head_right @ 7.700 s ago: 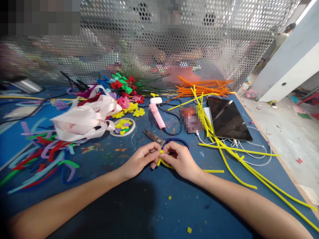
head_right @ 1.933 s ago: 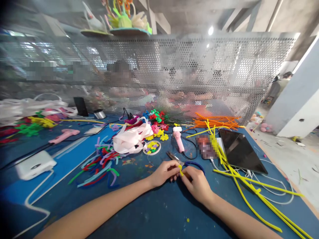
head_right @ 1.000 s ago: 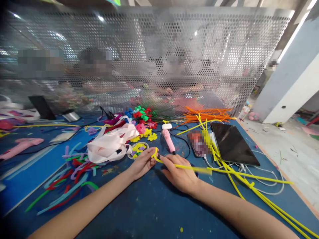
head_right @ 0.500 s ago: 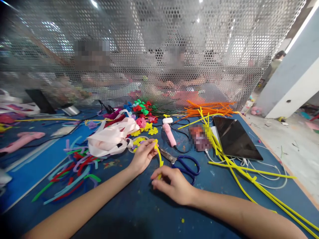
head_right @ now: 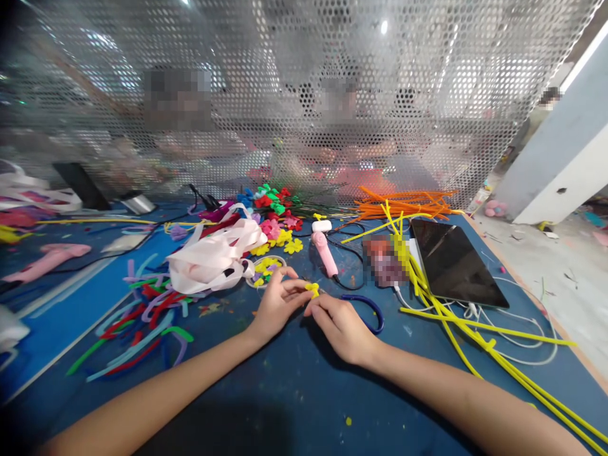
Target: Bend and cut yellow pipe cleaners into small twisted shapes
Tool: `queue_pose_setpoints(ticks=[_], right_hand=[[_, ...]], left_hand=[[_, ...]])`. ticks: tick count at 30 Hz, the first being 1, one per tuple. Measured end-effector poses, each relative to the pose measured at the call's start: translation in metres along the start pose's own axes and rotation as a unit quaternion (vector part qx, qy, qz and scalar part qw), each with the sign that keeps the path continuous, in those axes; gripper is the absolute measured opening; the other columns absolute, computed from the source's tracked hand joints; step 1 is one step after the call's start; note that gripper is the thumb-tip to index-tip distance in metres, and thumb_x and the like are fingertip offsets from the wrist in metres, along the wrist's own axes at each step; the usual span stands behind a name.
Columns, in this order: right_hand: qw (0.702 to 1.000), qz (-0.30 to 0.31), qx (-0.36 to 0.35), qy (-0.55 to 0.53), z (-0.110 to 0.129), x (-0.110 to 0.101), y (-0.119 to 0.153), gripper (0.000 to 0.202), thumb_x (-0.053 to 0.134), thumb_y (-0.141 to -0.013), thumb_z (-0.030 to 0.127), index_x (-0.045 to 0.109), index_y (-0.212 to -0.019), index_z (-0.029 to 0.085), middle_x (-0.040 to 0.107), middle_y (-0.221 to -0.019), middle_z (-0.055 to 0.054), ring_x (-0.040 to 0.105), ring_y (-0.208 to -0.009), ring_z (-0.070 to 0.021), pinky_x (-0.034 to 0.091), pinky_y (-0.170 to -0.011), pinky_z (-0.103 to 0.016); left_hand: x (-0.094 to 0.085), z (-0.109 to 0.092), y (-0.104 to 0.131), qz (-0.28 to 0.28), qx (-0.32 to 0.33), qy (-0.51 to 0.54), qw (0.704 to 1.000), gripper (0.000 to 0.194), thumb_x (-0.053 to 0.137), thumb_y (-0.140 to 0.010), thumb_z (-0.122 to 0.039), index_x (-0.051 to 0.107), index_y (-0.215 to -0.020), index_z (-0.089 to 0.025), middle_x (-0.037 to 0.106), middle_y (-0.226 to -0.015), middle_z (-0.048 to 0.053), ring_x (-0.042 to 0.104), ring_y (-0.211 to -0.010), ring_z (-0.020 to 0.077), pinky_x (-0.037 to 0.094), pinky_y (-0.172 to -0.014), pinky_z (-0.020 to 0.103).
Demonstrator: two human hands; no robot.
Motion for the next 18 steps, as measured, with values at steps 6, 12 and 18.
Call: queue_pose_setpoints(ticks=[6,12,18], right_hand=[[0.999,-0.002,0.003,-0.055,-0.003,-0.003,-0.002,0.023,0.036,-0.094,0.029,0.056,-0.094,0.018,0.055,-0.080,-0.001,0.050,-0.073,-0.0112,0.040,-0.069,-0.023],[0.954,0.038,-0.008,-0.297,-0.006,0.005,-0.006,0.018,0.050,-0.088,0.032,0.039,-0.098,0.022,0.055,-0.086,0.000,0.057,-0.068,-0.0103,0.047,-0.060,-0.025],[0.976,-0.023,-0.001,-0.217,-0.023,-0.003,-0.006,0.017,0.049,-0.088,0.025,0.034,-0.097,0.024,0.057,-0.093,-0.001,0.063,-0.067,-0.0107,0.052,-0.061,-0.027]], left_hand=[[0.007,-0.008,0.010,0.042,0.057,-0.084,0.994,0.033,0.065,-0.078,-0.023,0.033,-0.088,-0.021,0.070,-0.085,0.004,0.066,-0.081,0.0162,0.048,-0.076,0.029],[0.000,-0.011,0.007,0.008,0.042,-0.014,0.999,0.037,0.065,-0.078,-0.022,0.028,-0.083,-0.023,0.069,-0.084,0.000,0.067,-0.077,0.0144,0.050,-0.073,0.028],[0.000,-0.009,0.008,-0.004,0.035,-0.006,0.999,0.038,0.064,-0.077,-0.020,0.028,-0.083,-0.023,0.067,-0.082,-0.001,0.065,-0.073,0.0117,0.048,-0.070,0.025]])
Point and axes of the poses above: each hand's wrist, its own y-axis away from the middle knuckle, its own x-axis out of the palm, z = x × y, the point moved 10 cm from there along -y, towards the middle knuckle
